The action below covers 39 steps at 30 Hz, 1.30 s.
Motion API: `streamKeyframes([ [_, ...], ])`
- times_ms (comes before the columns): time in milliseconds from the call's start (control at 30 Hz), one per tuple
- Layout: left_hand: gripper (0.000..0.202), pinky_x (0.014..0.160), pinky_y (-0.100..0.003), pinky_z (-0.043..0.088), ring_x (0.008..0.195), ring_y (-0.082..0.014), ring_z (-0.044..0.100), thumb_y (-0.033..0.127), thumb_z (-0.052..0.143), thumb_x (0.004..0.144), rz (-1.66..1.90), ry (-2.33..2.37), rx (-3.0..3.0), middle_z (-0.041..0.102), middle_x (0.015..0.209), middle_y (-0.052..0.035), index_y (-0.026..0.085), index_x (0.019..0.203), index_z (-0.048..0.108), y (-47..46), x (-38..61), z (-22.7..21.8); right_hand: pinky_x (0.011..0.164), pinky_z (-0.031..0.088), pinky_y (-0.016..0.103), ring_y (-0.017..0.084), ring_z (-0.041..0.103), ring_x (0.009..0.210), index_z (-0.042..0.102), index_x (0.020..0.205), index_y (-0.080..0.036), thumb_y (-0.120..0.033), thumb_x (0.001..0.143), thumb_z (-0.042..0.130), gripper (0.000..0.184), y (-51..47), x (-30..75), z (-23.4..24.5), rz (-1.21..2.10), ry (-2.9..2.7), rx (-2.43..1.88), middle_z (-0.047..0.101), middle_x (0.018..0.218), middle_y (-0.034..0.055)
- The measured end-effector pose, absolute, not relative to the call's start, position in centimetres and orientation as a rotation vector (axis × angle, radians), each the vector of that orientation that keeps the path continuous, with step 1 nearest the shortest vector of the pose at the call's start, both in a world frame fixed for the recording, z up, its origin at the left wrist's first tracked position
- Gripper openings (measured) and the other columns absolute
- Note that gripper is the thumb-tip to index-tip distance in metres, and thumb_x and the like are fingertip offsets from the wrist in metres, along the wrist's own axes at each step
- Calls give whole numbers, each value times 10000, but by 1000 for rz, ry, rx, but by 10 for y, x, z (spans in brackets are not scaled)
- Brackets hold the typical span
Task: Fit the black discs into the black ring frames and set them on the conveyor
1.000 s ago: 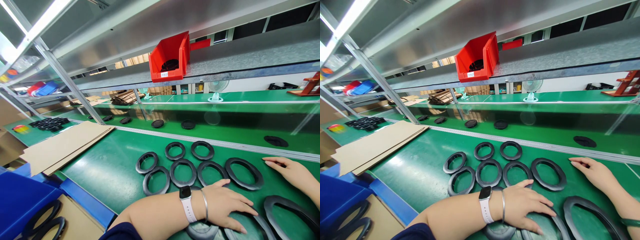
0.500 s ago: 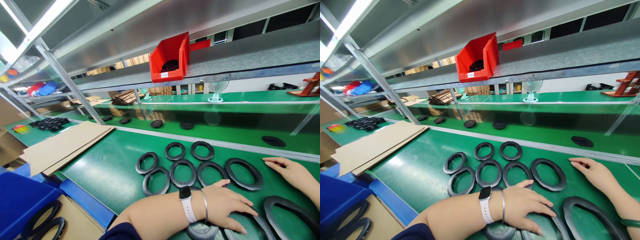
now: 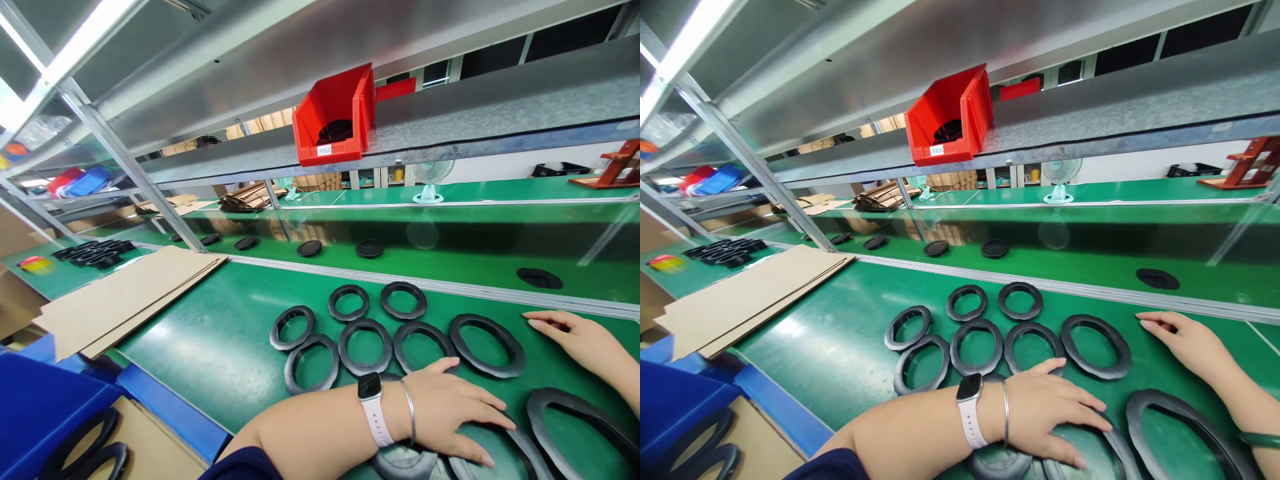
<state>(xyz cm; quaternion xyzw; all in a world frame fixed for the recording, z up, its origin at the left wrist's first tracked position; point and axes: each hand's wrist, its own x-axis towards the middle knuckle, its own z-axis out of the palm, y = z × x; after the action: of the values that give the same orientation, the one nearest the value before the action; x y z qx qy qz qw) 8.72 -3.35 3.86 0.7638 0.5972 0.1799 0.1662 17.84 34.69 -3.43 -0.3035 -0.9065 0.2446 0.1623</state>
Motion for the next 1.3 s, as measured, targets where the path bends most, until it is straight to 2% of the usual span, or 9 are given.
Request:
streamKeyframes([
  [167, 499, 1204, -429, -99, 1360, -169, 405, 316, 616, 957, 497, 1726, 2151, 421, 1494, -22, 216, 1410, 433, -35, 88, 44, 661, 467, 368, 296, 626, 822, 773, 1008, -256, -736, 647, 536, 646, 336, 179, -24, 842, -2602, -940, 696, 962, 51],
  [433, 515, 1223, -417, -45, 1332, -193, 446, 417, 632, 950, 652, 1709, 2103, 453, 1475, -11, 278, 1412, 453, -38, 87, 41, 622, 439, 358, 262, 599, 699, 780, 984, -214, -651, 718, 542, 564, 326, 179, -20, 861, -2542, -778, 679, 814, 86],
  [667, 618, 1233, -448, -24, 1326, -215, 455, 384, 757, 864, 670, 1692, 2013, 468, 1461, -18, 323, 1407, 468, -34, 84, 41, 695, 451, 310, 208, 592, 751, 772, 955, -186, -373, 797, 597, 300, 314, 177, -11, 890, -2461, -678, 694, 877, 54],
  [900, 610, 1228, -533, 0, 1357, -228, 415, 330, 730, 877, 551, 1715, 2018, 449, 1474, -35, 314, 1419, 450, -30, 83, 43, 687, 453, 262, 167, 593, 746, 766, 974, -194, -238, 842, 646, 183, 314, 176, -12, 892, -2450, -741, 688, 883, 24],
  [1300, 601, 1225, -557, 12, 1358, -226, 413, 361, 711, 893, 530, 1721, 2028, 438, 1482, -27, 320, 1424, 433, -29, 82, 40, 665, 456, 252, 156, 578, 709, 772, 951, -201, -205, 840, 661, 157, 314, 177, -13, 911, -2427, -713, 666, 824, 16],
])
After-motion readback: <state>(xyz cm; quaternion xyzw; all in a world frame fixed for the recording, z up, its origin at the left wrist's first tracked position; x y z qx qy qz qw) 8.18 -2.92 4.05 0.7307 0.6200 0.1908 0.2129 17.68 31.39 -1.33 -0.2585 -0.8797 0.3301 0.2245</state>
